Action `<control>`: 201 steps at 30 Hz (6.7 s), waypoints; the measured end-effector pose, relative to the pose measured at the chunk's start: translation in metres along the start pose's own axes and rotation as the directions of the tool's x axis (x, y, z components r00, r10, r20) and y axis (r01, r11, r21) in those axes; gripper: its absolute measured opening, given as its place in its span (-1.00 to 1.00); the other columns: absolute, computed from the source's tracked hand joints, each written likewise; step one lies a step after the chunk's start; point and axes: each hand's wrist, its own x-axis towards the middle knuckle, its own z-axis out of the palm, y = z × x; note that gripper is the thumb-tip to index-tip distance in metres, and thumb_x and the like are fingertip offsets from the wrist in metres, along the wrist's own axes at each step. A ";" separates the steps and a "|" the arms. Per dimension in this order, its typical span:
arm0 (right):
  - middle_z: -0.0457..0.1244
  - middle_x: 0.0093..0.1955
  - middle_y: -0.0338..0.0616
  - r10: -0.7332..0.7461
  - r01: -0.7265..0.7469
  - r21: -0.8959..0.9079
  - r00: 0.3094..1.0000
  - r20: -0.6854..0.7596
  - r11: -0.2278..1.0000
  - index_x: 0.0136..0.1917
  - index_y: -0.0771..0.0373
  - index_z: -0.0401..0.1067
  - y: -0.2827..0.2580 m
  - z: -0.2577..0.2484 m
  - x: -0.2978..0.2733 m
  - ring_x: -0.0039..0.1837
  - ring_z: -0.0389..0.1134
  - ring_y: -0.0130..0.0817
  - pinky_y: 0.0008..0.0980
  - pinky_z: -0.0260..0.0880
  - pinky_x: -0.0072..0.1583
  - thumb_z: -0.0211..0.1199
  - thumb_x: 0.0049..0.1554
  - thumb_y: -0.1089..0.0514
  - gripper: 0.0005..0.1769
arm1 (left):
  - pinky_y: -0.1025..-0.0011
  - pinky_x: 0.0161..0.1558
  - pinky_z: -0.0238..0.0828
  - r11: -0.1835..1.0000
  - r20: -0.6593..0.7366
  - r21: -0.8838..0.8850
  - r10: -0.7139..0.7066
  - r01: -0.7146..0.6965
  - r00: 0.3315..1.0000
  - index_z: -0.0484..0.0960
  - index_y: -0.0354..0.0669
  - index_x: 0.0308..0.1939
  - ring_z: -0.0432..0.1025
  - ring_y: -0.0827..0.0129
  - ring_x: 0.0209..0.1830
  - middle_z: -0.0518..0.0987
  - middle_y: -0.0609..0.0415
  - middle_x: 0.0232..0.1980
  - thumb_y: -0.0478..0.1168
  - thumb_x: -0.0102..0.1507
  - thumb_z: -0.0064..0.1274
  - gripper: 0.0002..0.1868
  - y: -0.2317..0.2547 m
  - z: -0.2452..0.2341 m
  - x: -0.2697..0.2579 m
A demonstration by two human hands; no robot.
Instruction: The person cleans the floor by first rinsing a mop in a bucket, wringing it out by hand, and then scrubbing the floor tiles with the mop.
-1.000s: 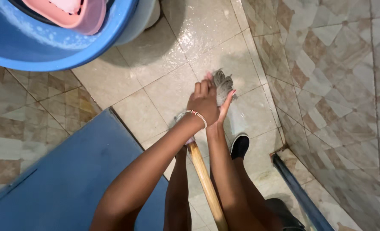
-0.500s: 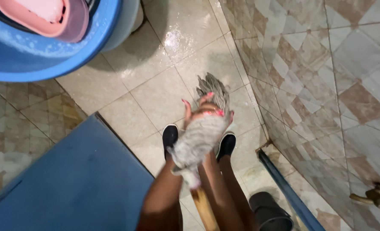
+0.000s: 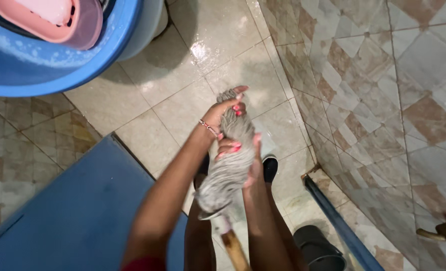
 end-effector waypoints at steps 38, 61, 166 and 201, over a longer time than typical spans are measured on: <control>0.38 0.15 0.13 -0.589 -0.118 -0.740 0.693 0.417 -0.662 0.38 0.36 0.10 0.010 -0.048 0.079 0.15 0.44 -0.12 -0.21 0.41 0.16 0.44 0.08 0.09 -0.24 | 0.06 0.09 0.43 -0.506 -0.321 0.697 0.413 0.508 0.852 0.70 -0.23 -0.05 0.40 -0.06 0.19 0.49 -0.16 0.18 -0.08 0.34 -0.07 -0.66 0.059 0.092 -0.019; 0.26 0.27 -0.21 -0.545 -0.207 -0.930 0.763 -0.347 0.303 0.45 0.04 0.26 -0.077 -0.105 0.013 0.31 0.28 -0.28 -0.07 0.35 0.20 0.00 0.27 -0.29 -0.39 | 0.32 0.05 0.49 0.427 -0.445 0.889 0.720 0.165 0.532 0.57 -0.32 0.12 0.61 0.17 -0.06 0.70 -0.15 -0.05 -0.10 0.13 0.22 -0.47 -0.032 0.040 -0.142; 0.17 0.46 0.36 -0.918 0.722 0.579 -0.212 -0.336 -0.378 0.54 0.49 -0.08 0.149 -0.020 -0.816 0.45 0.24 0.17 -0.03 0.28 0.43 -0.27 0.26 -0.47 0.01 | 0.21 0.28 0.33 0.447 -0.489 0.339 -0.668 0.828 0.561 0.46 -0.14 0.34 0.37 0.21 0.44 0.52 0.04 0.41 0.33 0.42 -0.76 -0.15 -0.688 0.429 -0.381; 0.18 0.48 0.16 -0.967 0.890 0.396 -0.155 -0.201 -0.225 0.40 0.39 0.22 -0.011 -0.409 -1.229 0.43 0.23 -0.04 -0.11 0.25 0.39 -0.25 0.35 -0.31 -0.24 | 0.28 0.26 0.27 0.529 -0.275 0.286 -0.753 0.799 0.598 0.37 -0.01 0.45 0.21 0.35 0.52 0.36 0.17 0.53 0.32 0.38 -0.51 -0.24 -1.162 0.266 -0.461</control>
